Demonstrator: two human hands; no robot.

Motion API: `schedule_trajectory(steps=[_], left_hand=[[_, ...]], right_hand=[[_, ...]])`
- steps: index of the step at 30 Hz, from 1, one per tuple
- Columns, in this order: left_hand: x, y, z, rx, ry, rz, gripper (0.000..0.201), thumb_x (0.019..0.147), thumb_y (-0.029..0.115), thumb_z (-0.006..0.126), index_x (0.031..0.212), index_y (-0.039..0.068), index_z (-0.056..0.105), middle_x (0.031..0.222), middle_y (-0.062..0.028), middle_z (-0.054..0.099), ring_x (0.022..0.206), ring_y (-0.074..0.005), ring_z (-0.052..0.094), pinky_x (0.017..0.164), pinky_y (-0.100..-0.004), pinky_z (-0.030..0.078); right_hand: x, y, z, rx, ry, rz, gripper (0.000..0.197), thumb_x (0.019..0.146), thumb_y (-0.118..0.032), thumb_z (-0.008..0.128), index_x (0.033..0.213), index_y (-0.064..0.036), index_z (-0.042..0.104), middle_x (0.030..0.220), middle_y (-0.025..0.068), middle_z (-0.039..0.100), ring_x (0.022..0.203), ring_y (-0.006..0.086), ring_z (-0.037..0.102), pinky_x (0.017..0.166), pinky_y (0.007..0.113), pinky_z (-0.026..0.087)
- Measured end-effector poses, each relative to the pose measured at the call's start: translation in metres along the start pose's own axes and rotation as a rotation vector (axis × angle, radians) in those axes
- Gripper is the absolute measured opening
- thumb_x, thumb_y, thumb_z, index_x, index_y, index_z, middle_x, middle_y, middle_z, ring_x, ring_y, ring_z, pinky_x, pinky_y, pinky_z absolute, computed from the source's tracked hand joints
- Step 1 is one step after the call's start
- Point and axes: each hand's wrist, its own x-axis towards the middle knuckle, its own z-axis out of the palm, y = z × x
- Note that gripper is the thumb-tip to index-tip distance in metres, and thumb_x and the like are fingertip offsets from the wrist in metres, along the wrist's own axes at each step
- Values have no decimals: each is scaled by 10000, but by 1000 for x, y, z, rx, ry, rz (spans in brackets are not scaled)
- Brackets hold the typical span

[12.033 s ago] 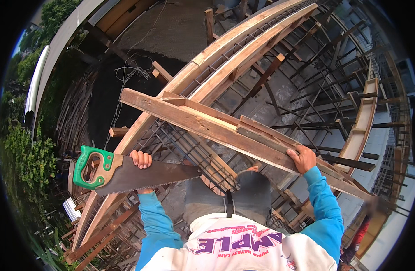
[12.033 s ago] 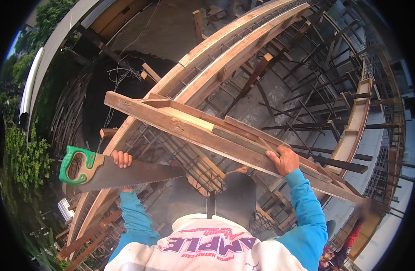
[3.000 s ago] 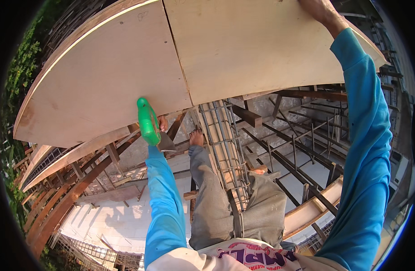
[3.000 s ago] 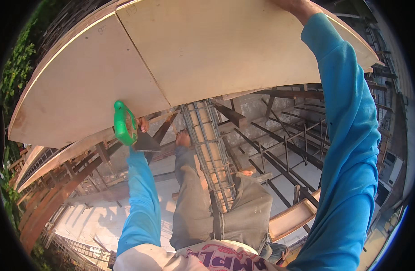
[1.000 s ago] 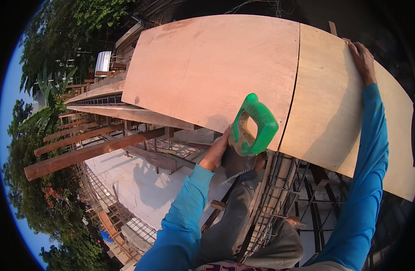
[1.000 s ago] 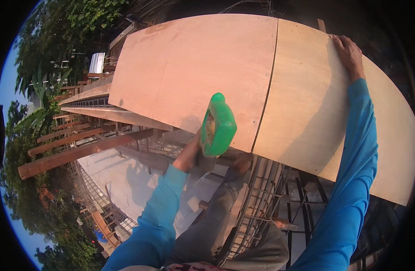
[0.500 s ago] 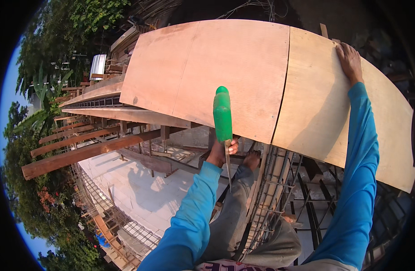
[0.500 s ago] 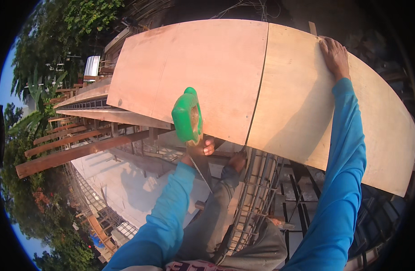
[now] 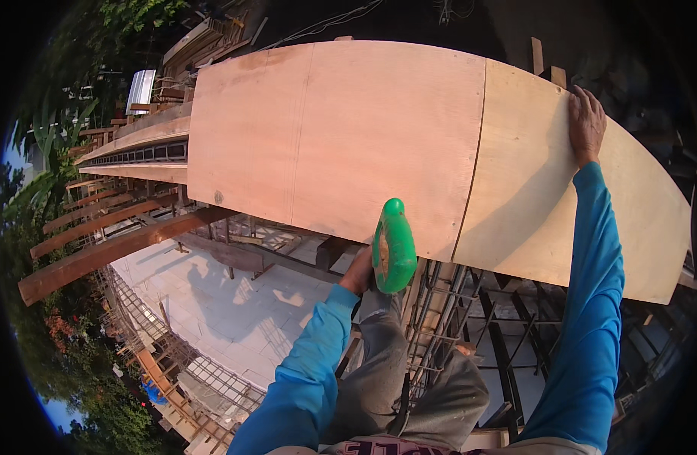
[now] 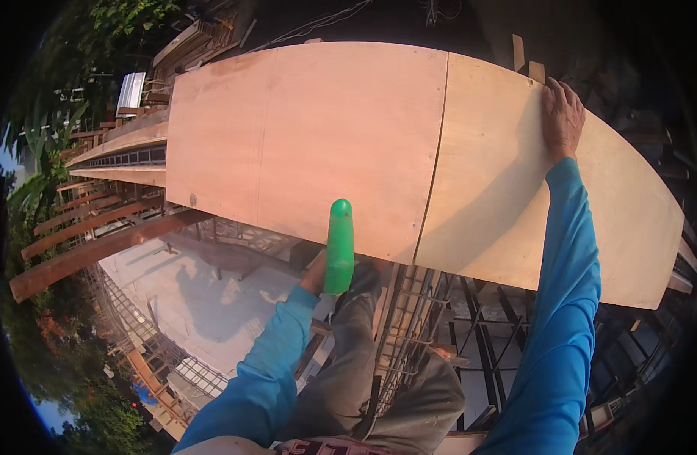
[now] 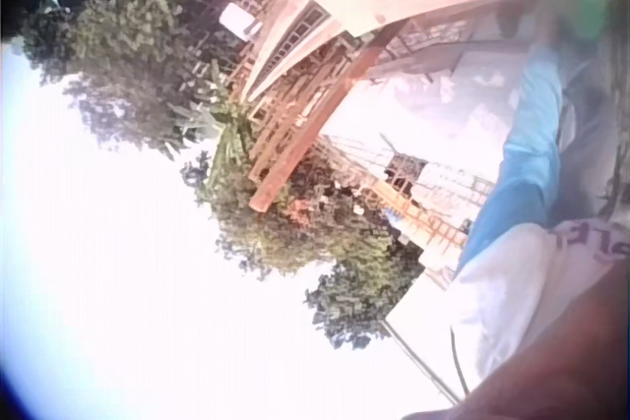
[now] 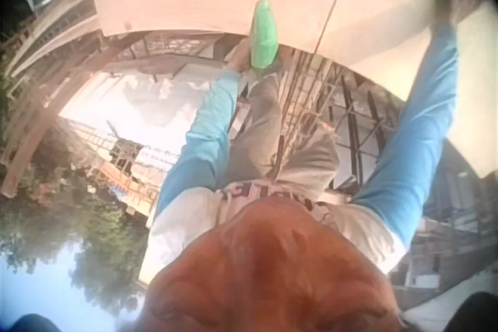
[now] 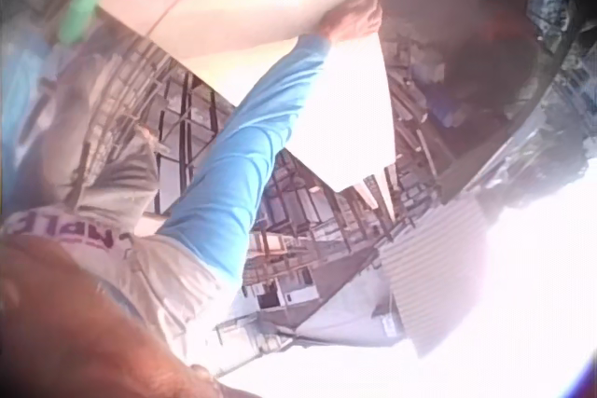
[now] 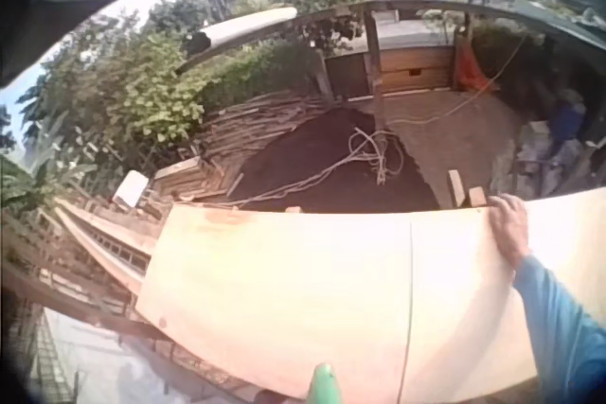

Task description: The person measures a piece of plywood on a construction frame with a tape measure, marks it with a pencil using a metal square, and then cuts the wood with a hand saw.

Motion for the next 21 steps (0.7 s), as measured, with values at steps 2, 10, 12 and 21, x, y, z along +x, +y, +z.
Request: schedule_trajectory(steps=[2, 10, 12, 21], left_hand=[[-8, 3, -2, -129, 123, -178, 359, 981, 387, 538, 872, 62, 643, 800, -11, 617, 671, -113, 546, 570, -286, 448], [-39, 9, -52, 455, 418, -80, 656, 930, 597, 544, 720, -17, 647, 654, -88, 610, 620, -155, 530, 572, -381, 399], [-51, 25, -47, 631, 413, 37, 682, 910, 605, 566, 627, -14, 610, 550, -117, 563, 538, -196, 510, 529, -402, 382], [-89, 171, 73, 1249, 82, 698, 566, 827, 526, 686, 565, 42, 556, 502, -136, 530, 508, -310, 571, 485, -403, 429]], right_hand=[[-17, -12, -11, 98, 66, 66, 379, 977, -315, 542, 1306, -130, 577, 1313, 126, 567, 1244, 312, 502, 1076, 414, 362], [-139, -162, -173, 1374, -738, 540, 508, 1035, -384, 411, 1400, -36, 475, 1329, 139, 559, 1156, 257, 564, 1003, 393, 453], [-168, -199, -217, 1674, -1123, 849, 575, 1036, -449, 374, 1369, 6, 491, 1249, 154, 601, 1141, 257, 576, 982, 388, 465], [-162, -196, -303, 1715, -1547, 693, 674, 806, -354, 785, 1299, 16, 512, 1130, 82, 612, 1033, 216, 619, 939, 364, 479]])
